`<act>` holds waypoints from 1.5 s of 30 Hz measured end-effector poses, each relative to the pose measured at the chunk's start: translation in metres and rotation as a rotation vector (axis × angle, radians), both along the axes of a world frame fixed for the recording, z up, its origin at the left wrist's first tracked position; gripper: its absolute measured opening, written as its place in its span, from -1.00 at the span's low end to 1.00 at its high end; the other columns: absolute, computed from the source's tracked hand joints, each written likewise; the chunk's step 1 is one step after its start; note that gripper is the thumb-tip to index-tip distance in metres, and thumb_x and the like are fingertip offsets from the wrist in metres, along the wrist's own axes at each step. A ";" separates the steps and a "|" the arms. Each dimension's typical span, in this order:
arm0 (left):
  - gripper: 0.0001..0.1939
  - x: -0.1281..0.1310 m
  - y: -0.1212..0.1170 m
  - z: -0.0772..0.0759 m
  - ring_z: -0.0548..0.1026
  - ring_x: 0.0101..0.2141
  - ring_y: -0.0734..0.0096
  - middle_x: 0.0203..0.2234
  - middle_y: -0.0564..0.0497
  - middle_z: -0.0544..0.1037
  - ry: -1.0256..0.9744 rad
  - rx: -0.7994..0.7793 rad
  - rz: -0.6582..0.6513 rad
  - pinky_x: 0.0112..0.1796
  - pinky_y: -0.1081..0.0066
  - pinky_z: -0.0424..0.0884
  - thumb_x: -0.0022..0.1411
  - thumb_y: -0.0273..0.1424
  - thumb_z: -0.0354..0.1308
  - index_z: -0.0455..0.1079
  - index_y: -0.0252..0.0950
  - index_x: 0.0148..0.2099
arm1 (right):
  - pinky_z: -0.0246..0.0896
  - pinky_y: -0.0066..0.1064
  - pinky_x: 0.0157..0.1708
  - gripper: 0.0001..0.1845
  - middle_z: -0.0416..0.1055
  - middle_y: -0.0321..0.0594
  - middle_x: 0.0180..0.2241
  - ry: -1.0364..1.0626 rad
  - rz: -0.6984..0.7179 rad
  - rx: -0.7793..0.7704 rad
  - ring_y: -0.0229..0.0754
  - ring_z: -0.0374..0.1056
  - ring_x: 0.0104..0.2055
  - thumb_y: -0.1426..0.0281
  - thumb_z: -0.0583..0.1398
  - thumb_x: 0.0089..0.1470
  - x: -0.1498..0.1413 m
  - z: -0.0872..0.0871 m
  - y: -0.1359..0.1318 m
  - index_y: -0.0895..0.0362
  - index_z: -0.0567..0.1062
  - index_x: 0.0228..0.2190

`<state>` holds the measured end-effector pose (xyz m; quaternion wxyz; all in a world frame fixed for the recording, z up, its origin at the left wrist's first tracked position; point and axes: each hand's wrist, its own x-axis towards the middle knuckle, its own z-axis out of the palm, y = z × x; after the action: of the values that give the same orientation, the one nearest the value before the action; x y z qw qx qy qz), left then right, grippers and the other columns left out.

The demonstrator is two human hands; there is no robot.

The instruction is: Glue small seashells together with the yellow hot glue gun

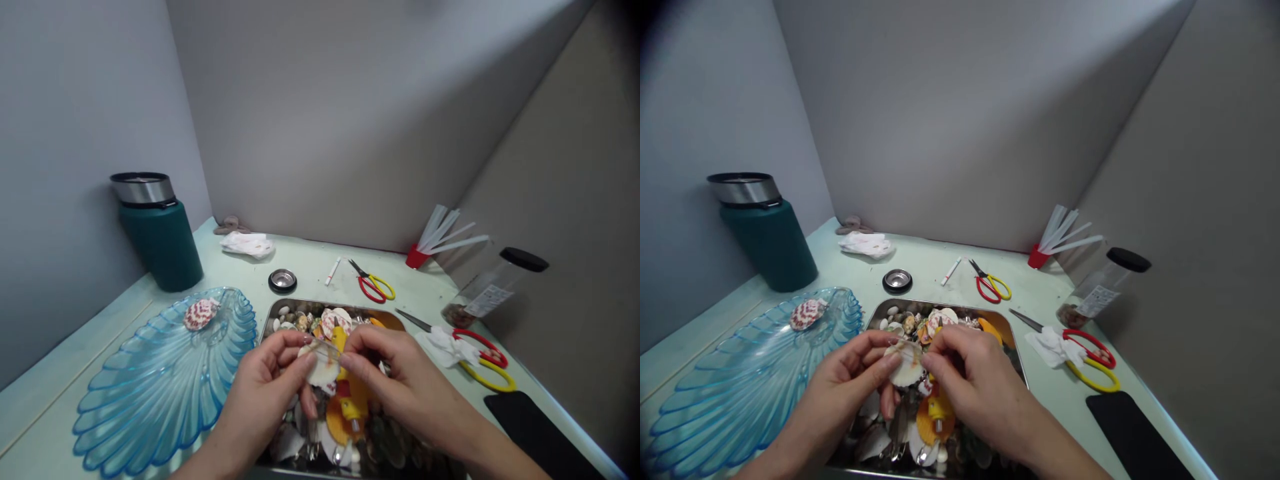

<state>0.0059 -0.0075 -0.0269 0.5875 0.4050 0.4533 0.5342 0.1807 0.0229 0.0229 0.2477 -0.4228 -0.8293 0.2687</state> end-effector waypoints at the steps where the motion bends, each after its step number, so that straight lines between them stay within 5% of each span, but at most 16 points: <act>1: -0.82 0.000 0.000 0.000 0.41 -0.75 0.55 -0.75 0.15 0.46 0.011 -0.007 0.010 -0.61 0.56 0.31 0.08 -0.33 0.23 0.39 -0.30 -0.27 | 0.10 -0.48 -0.47 -0.78 0.34 -0.36 -0.55 -0.006 0.014 0.004 -0.29 0.25 -0.48 0.44 0.11 0.14 0.001 0.001 0.000 0.13 0.36 -0.55; 45: -0.79 -0.001 -0.001 0.001 0.37 -0.80 0.58 -0.80 0.19 0.42 0.038 0.000 -0.017 -0.68 0.62 0.25 0.09 -0.25 0.21 0.32 -0.28 -0.33 | 0.05 -0.45 -0.46 -0.77 0.33 -0.34 -0.55 0.025 -0.039 -0.053 -0.27 0.22 -0.48 0.41 0.11 0.12 0.001 -0.002 0.003 0.14 0.36 -0.56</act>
<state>0.0053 -0.0086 -0.0255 0.5834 0.4189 0.4611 0.5212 0.1815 0.0263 0.0214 0.2518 -0.4419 -0.8104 0.2908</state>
